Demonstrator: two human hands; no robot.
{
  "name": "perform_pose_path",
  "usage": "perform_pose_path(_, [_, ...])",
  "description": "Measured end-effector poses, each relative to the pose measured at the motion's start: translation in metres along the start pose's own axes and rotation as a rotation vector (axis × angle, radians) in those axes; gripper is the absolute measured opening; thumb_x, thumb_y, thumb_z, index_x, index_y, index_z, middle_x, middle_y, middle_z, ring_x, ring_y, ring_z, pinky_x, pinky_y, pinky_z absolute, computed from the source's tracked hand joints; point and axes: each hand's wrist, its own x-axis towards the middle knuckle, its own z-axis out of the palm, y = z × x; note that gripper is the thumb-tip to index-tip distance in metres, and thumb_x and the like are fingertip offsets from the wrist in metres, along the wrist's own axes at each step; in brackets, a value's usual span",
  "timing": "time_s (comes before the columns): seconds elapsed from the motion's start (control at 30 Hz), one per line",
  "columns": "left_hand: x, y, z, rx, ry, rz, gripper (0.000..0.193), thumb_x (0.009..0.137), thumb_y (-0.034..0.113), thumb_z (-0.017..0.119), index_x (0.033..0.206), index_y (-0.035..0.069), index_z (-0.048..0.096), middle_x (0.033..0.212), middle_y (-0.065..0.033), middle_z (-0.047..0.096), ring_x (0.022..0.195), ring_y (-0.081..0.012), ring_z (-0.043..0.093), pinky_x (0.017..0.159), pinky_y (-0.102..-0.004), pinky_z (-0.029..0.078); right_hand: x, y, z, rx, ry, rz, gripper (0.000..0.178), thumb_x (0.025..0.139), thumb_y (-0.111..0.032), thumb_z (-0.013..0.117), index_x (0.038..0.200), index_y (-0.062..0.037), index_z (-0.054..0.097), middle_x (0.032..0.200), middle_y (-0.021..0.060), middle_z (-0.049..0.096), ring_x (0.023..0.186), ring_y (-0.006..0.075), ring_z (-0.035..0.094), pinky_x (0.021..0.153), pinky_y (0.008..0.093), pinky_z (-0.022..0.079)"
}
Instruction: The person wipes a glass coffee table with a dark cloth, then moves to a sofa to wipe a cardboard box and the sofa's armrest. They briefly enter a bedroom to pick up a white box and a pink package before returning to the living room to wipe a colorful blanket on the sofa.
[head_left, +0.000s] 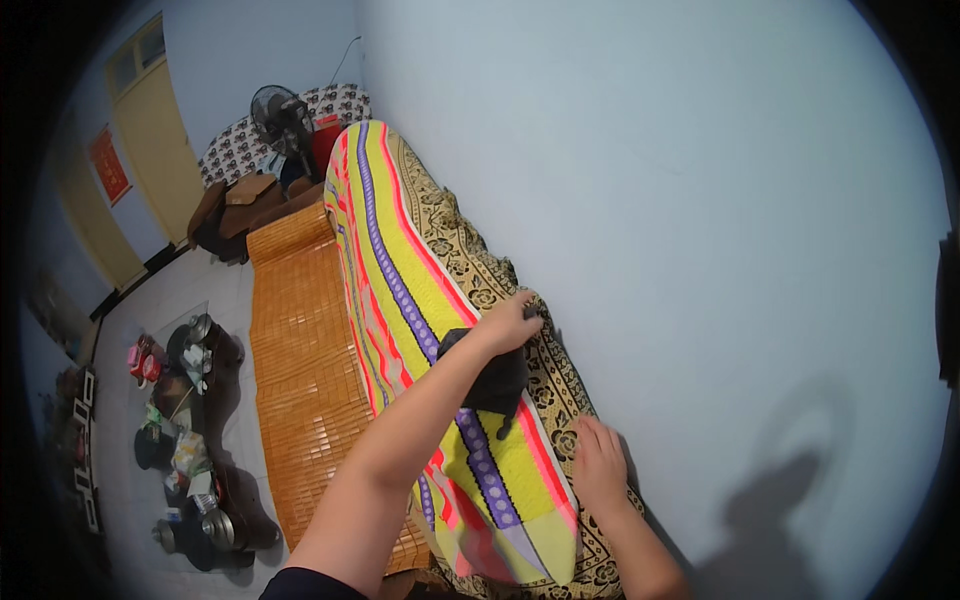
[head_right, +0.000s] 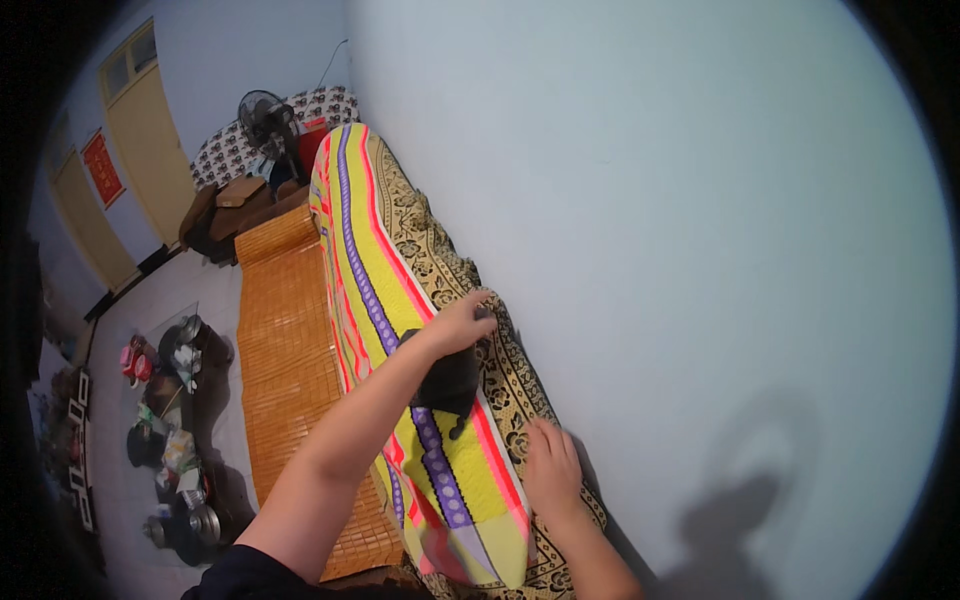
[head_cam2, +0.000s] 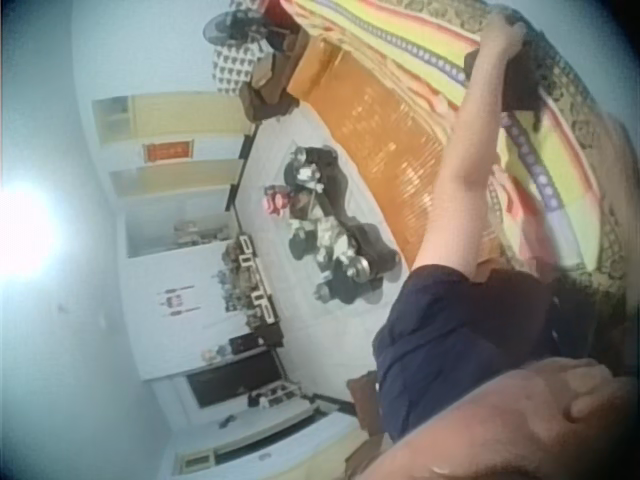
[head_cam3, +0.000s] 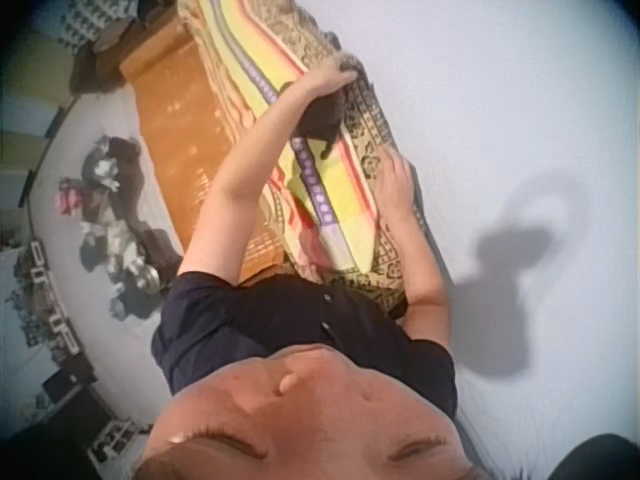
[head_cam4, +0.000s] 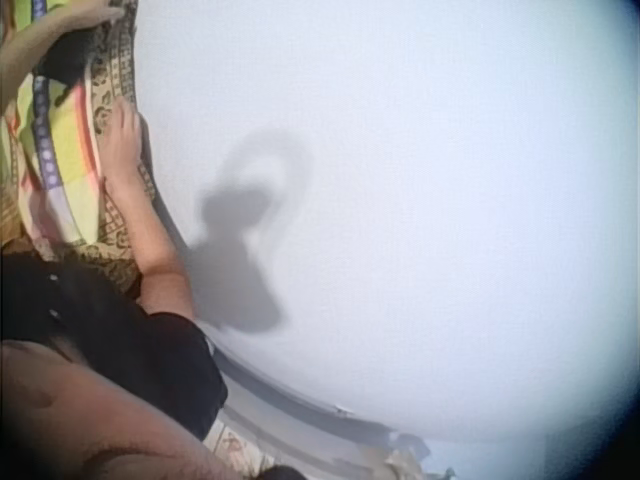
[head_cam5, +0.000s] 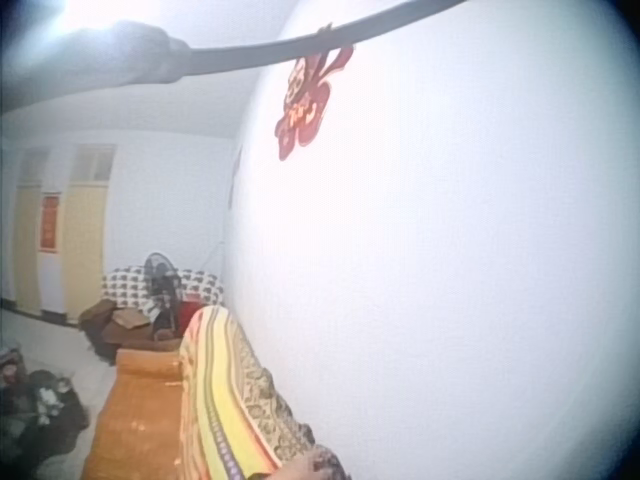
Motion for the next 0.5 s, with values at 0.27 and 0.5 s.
perform_pose_path(0.27, [-0.144,0.067,-0.075,-0.662,-0.237,-0.13,0.034,0.092,0.023,0.057,0.122,0.007,0.056,0.084,-0.0018,0.063,0.068,-0.0041,0.054,0.056,-0.0202,0.045,0.018,0.022,0.054,-0.051,0.125,0.059,0.029,0.084,-0.01,0.055,0.111,-0.0018,0.058,0.116,0.013,0.056,0.108,0.0336,0.051,0.094,0.0427,0.04])
perform_pose_path(0.5, [-0.216,0.073,-0.005,-0.803,-0.367,-0.208,0.029,0.096,0.03,0.052,0.112,0.007,0.058,0.078,0.0014,0.053,0.066,-0.0075,0.053,0.062,-0.0234,0.045,0.006,0.016,0.038,0.381,0.095,0.172,0.031,0.089,-0.015,0.053,0.116,0.0011,0.056,0.119,0.0149,0.056,0.111,0.032,0.052,0.098,0.0415,0.039])
